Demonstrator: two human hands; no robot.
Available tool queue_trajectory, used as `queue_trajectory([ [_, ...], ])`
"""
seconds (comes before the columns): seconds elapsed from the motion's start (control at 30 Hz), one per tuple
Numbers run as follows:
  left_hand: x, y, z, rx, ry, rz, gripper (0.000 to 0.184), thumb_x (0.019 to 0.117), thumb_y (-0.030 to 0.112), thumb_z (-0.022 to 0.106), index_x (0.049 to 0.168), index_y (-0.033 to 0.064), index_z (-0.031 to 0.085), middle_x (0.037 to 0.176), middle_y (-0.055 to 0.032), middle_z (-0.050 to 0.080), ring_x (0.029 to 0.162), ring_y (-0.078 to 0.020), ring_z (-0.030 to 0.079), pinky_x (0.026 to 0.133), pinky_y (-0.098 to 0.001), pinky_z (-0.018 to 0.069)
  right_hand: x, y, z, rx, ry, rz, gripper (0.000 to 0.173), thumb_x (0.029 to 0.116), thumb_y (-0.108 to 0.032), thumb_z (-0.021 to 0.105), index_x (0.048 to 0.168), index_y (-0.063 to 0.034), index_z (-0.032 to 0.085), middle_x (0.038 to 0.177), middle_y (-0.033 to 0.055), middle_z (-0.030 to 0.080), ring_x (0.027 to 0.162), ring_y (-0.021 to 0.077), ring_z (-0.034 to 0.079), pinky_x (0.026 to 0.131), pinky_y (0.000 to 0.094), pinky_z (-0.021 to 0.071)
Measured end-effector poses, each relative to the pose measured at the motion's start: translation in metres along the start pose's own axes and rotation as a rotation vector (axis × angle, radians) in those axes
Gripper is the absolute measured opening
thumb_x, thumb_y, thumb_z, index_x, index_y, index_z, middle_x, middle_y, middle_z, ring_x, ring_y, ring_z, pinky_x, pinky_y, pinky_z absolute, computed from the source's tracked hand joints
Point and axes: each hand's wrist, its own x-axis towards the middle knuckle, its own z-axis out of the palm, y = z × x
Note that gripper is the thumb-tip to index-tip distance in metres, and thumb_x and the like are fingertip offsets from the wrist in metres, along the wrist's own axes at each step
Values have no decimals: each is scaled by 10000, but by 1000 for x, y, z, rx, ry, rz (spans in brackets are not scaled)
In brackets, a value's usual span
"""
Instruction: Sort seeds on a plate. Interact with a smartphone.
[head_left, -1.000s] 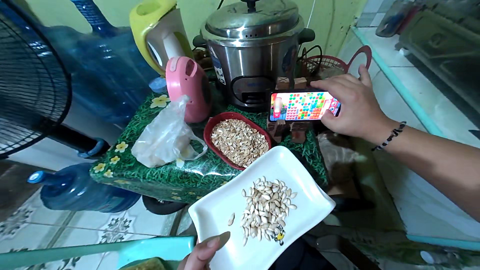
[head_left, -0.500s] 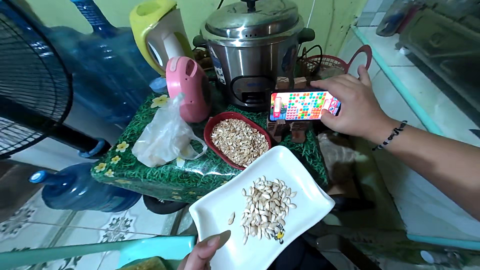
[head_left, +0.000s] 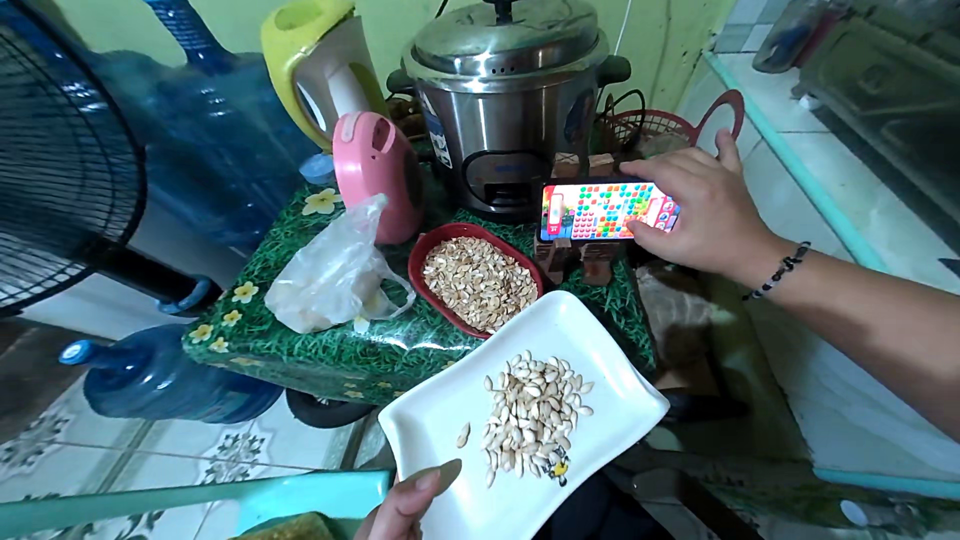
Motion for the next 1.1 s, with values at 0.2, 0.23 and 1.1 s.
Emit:
queue_trajectory([
  [0.2, 0, 0, -1, -5, -2, -12, 164, 852, 102, 594, 971, 102, 707, 871, -96, 763, 808, -163, 758, 732, -372, 636, 0, -1, 0, 7, -1, 2, 613, 833, -314, 594, 1410, -108, 606, 1300, 134, 674, 1307, 375, 574, 1120, 807, 121],
  [0.23, 1, 0, -1, -6, -3, -10, 163, 850, 99, 593, 969, 102, 705, 870, -94, 763, 806, -162, 758, 731, -372, 637, 0, -1, -1, 5, -6, 2, 620, 825, -303, 587, 1415, -113, 603, 1305, 132, 672, 1310, 375, 572, 1119, 808, 123],
  [1.1, 1, -1, -2, -14, -16, 28, 148, 852, 130, 630, 914, 114, 763, 868, -83, 767, 818, -140, 755, 748, -355, 634, 0, 15, -10, 51, -2, 12, 612, 826, -306, 550, 1399, -103, 619, 1286, 138, 683, 1269, 374, 596, 1122, 789, 138],
])
